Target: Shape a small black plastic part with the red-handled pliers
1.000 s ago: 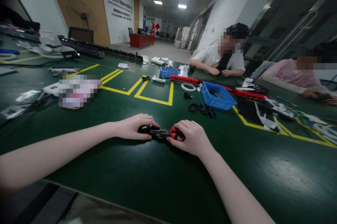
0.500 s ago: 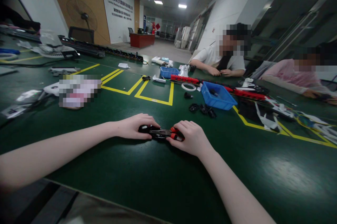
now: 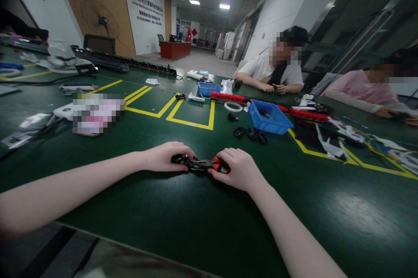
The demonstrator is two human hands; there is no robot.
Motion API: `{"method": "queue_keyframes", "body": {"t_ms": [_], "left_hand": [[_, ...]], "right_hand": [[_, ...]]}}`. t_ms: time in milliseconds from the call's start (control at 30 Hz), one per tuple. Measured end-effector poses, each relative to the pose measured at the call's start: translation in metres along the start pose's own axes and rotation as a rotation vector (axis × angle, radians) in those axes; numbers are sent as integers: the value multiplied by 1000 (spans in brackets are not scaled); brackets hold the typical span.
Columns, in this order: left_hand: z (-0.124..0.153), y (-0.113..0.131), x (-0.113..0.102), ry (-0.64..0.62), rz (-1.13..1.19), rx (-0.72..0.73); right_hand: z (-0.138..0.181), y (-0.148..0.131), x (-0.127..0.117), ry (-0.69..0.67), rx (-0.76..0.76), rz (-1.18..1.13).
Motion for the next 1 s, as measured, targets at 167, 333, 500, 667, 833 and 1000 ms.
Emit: {"method": "queue_keyframes", "body": {"t_ms": [167,333,500,667,833,1000], "left_hand": [[0,1,2,-12,-3,10],[0,6,2,-11,1,59],[1,10,0,15,8,92],[1,8,-2,36,-22,65],[2,5,-4,39,-37,31],[0,2,-5,51,-8,-2]], "right_hand": [[-1,-1,1,-15,6,-10],[-1,0,4,-15,6,-13],[1,2,4,-6,0,-11],[5,18,-1,24,62,-20],[11,45,4,16,218,-7],[13,45,11,43,268,-1]]}}
Point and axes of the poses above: each hand's wrist, its own z-axis away from the middle knuckle, its own x-axis out of the palm, y = z × x, the point moved 7 cm from there along -z, towards the middle knuckle, and after that the axes turned 1 degree about x, right-handed, at the moved point
